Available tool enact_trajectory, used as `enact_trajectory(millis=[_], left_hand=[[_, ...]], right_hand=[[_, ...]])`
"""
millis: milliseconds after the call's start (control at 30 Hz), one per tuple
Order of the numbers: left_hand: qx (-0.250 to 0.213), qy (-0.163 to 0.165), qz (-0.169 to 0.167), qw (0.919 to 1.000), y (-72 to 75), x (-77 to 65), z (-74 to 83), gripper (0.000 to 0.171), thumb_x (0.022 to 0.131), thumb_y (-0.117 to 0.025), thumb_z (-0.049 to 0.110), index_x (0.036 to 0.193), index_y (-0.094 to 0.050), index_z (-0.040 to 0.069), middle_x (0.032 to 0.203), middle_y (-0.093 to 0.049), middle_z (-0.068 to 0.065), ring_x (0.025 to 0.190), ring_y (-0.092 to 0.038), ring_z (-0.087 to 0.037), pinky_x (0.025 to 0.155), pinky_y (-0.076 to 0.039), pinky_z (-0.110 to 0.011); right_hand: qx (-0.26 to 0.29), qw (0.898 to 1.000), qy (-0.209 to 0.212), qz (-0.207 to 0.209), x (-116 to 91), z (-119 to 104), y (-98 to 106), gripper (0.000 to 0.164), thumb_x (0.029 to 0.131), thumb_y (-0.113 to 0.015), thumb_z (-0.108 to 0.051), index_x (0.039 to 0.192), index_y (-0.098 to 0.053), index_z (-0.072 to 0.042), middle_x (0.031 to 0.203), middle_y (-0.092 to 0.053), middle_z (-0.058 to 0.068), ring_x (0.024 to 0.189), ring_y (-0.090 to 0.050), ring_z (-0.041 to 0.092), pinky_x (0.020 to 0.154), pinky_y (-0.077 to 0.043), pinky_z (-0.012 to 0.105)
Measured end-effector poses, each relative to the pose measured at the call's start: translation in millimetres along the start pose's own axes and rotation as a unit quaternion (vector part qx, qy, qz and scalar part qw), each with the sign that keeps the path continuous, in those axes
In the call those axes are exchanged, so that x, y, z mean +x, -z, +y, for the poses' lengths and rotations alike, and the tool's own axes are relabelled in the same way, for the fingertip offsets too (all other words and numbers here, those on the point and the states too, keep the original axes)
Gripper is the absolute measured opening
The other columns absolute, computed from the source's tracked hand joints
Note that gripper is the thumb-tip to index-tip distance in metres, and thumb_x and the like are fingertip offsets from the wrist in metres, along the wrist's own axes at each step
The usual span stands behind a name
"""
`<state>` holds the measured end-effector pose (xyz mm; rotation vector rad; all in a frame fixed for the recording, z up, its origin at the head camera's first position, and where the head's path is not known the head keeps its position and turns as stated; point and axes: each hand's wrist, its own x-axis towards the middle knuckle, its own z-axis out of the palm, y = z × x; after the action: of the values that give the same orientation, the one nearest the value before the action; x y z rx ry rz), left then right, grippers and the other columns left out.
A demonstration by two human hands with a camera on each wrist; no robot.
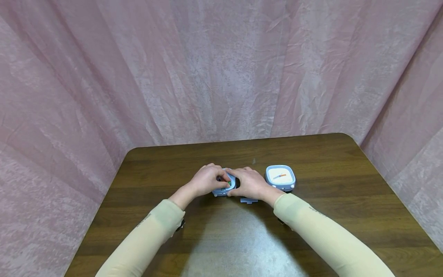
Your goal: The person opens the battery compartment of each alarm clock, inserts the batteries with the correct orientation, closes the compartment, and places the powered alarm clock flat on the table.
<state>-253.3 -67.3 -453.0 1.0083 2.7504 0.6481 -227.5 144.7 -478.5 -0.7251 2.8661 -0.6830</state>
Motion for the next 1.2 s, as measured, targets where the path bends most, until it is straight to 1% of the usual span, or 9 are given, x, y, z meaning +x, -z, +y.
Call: enact_trajectory(millis=[300, 400, 633, 833, 967, 1100, 1200], left_hand=[[0.026, -0.02, 0.001, 0.9995, 0.2, -1.4, 0.5, 0.017, 0.092, -0.079, 0.031, 0.107, -0.083, 0.026, 0.103, -0.071, 0.013, 0.097, -0.055, -0.012, 0.092, -0.042, -0.037], [0.031, -0.026, 0.003, 0.9992, 0.4, -2.6, 0.5, 0.018, 0.092, -0.079, 0.03, 0.109, -0.082, 0.026, 0.105, -0.071, 0.013, 0.097, -0.056, -0.013, 0.091, -0.042, -0.037], [0.03, -0.038, 0.002, 0.9988, 2.0, -5.8, -0.4, 0.022, 0.092, -0.079, 0.03, 0.113, -0.081, 0.024, 0.106, -0.071, 0.011, 0.097, -0.055, -0.014, 0.09, -0.043, -0.037], [0.033, -0.05, 0.004, 0.9982, 1.9, -9.4, -5.1, 0.023, 0.093, -0.078, 0.031, 0.115, -0.08, 0.027, 0.108, -0.07, 0.014, 0.099, -0.054, -0.013, 0.091, -0.043, -0.037], [0.043, -0.069, 0.013, 0.9966, 2.7, -11.8, -7.4, 0.025, 0.094, -0.077, 0.032, 0.119, -0.078, 0.027, 0.116, -0.069, 0.01, 0.108, -0.053, -0.016, 0.096, -0.043, -0.041], [0.072, -0.1, 0.022, 0.9922, 3.0, -14.5, -11.5, 0.028, 0.095, -0.075, 0.033, 0.123, -0.077, 0.028, 0.125, -0.066, 0.004, 0.12, -0.051, -0.021, 0.102, -0.041, -0.046], [0.081, -0.118, 0.027, 0.9894, 2.2, -16.8, -15.4, 0.028, 0.096, -0.075, 0.032, 0.124, -0.076, 0.029, 0.129, -0.065, 0.001, 0.125, -0.049, -0.023, 0.104, -0.04, -0.049]], right_hand=[[0.003, 1.0, -0.001, -0.003, -1, 0, 1, 0.089, 0.083, -0.081, -0.054, 0.158, -0.043, -0.026, 0.147, -0.057, 0.002, 0.128, -0.051, 0.031, 0.107, -0.039, 0.049], [0.004, 1.0, 0.0, -0.005, -1, 0, 1, 0.088, 0.084, -0.081, -0.054, 0.158, -0.043, -0.026, 0.147, -0.057, 0.003, 0.129, -0.051, 0.031, 0.107, -0.038, 0.05], [0.0, 1.0, -0.002, -0.006, -1, 0, 0, 0.088, 0.084, -0.081, -0.054, 0.158, -0.042, -0.026, 0.148, -0.056, 0.003, 0.131, -0.05, 0.03, 0.109, -0.038, 0.048], [0.001, 1.0, -0.004, -0.007, -1, 1, 0, 0.088, 0.084, -0.08, -0.055, 0.158, -0.042, -0.027, 0.149, -0.055, 0.003, 0.131, -0.049, 0.03, 0.108, -0.037, 0.049], [0.002, 1.0, -0.005, -0.008, 0, 1, 0, 0.088, 0.085, -0.08, -0.055, 0.159, -0.041, -0.027, 0.15, -0.054, 0.003, 0.133, -0.048, 0.031, 0.109, -0.036, 0.05], [0.003, 1.0, -0.006, -0.01, 0, 1, 0, 0.088, 0.085, -0.079, -0.055, 0.159, -0.041, -0.027, 0.15, -0.054, 0.003, 0.133, -0.048, 0.031, 0.11, -0.036, 0.05], [0.0, 1.0, -0.007, -0.009, 0, 0, -1, 0.087, 0.085, -0.08, -0.055, 0.158, -0.041, -0.028, 0.15, -0.054, 0.003, 0.133, -0.049, 0.031, 0.109, -0.037, 0.05]])
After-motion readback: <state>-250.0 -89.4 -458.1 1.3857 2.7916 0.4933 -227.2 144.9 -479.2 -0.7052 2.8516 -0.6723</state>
